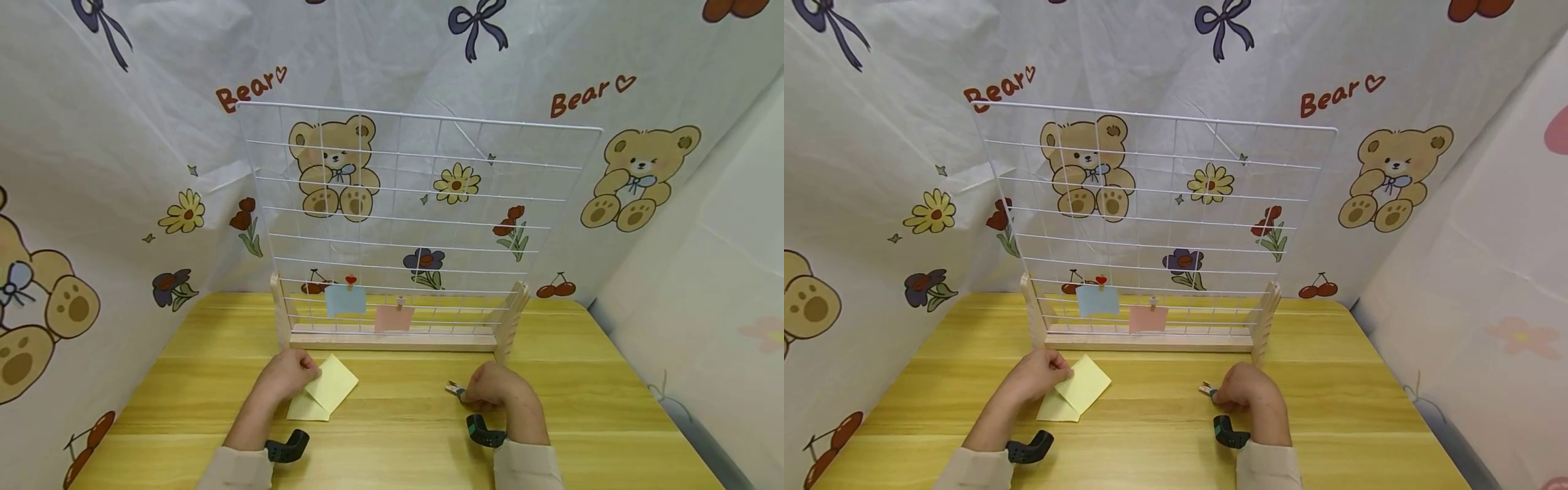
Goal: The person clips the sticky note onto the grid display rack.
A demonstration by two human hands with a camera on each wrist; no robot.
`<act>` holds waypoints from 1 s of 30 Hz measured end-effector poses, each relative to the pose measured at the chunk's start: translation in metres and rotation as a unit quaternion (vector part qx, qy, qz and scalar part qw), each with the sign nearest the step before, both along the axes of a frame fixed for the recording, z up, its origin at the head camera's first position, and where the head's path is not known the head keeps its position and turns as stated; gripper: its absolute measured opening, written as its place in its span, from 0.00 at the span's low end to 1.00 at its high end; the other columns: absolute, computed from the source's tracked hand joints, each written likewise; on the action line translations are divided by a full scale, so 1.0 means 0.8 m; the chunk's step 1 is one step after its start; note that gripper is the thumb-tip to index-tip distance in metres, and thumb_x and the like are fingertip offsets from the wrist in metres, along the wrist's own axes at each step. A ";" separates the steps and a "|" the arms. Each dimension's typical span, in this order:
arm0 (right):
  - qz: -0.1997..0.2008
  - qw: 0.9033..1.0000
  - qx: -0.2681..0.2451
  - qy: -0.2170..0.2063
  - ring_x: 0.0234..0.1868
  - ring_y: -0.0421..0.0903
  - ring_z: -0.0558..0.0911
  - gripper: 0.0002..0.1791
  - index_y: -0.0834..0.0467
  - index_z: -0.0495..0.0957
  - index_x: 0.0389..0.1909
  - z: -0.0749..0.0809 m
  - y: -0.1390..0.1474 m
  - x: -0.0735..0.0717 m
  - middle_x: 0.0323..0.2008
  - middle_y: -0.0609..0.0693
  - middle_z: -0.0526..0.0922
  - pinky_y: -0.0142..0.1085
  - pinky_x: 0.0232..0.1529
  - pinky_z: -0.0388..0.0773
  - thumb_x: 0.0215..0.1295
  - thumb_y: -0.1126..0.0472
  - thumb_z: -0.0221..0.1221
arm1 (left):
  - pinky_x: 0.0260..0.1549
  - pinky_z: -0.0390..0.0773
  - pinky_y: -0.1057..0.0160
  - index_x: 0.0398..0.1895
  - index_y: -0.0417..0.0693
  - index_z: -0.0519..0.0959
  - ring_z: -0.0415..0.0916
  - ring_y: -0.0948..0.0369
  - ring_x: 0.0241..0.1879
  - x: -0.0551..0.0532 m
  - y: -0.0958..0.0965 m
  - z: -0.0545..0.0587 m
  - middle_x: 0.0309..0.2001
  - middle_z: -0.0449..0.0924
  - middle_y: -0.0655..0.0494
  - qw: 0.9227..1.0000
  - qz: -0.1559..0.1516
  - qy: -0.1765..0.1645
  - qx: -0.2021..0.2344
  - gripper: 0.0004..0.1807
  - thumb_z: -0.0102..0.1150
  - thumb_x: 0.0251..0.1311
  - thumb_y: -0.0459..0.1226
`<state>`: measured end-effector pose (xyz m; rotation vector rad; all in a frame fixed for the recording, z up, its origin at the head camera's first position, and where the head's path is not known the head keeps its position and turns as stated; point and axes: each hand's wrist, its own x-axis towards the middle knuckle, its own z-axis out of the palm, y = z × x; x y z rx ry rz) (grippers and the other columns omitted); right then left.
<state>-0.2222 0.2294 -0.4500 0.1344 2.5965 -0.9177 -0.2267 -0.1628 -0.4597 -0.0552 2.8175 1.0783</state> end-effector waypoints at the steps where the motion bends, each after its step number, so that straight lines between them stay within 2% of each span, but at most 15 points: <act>1: -0.001 1.000 -0.001 0.002 0.24 0.44 0.77 0.09 0.59 0.81 0.23 -0.001 0.000 -0.001 0.22 0.50 0.82 0.34 0.26 0.73 0.56 0.64 0.72 | 0.27 0.67 0.63 0.29 0.45 0.81 0.71 0.57 0.29 0.000 0.000 0.000 0.29 0.79 0.53 1.000 0.000 0.000 0.000 0.07 0.66 0.64 0.37; 8: 0.001 1.000 -0.015 0.021 0.28 0.45 0.77 0.07 0.60 0.80 0.28 -0.003 0.000 -0.004 0.25 0.50 0.80 0.35 0.29 0.72 0.56 0.67 0.71 | 0.26 0.68 0.63 0.28 0.45 0.81 0.71 0.57 0.28 -0.001 0.004 -0.002 0.28 0.80 0.54 1.000 -0.006 0.006 0.000 0.07 0.66 0.63 0.36; 15: 0.002 1.000 -0.015 0.027 0.27 0.46 0.75 0.07 0.60 0.82 0.31 -0.005 -0.002 -0.006 0.25 0.50 0.80 0.34 0.28 0.71 0.56 0.68 0.71 | 0.28 0.68 0.63 0.28 0.45 0.81 0.72 0.57 0.29 0.000 0.009 -0.005 0.29 0.80 0.54 1.000 -0.010 0.010 0.003 0.07 0.67 0.62 0.36; 30: 0.009 0.999 -0.009 0.042 0.24 0.44 0.72 0.08 0.59 0.82 0.30 -0.010 -0.009 -0.006 0.23 0.49 0.78 0.34 0.27 0.68 0.53 0.69 0.72 | 0.27 0.69 0.63 0.28 0.45 0.82 0.72 0.58 0.29 0.001 0.011 -0.003 0.29 0.80 0.54 1.000 -0.009 0.009 0.003 0.07 0.67 0.63 0.36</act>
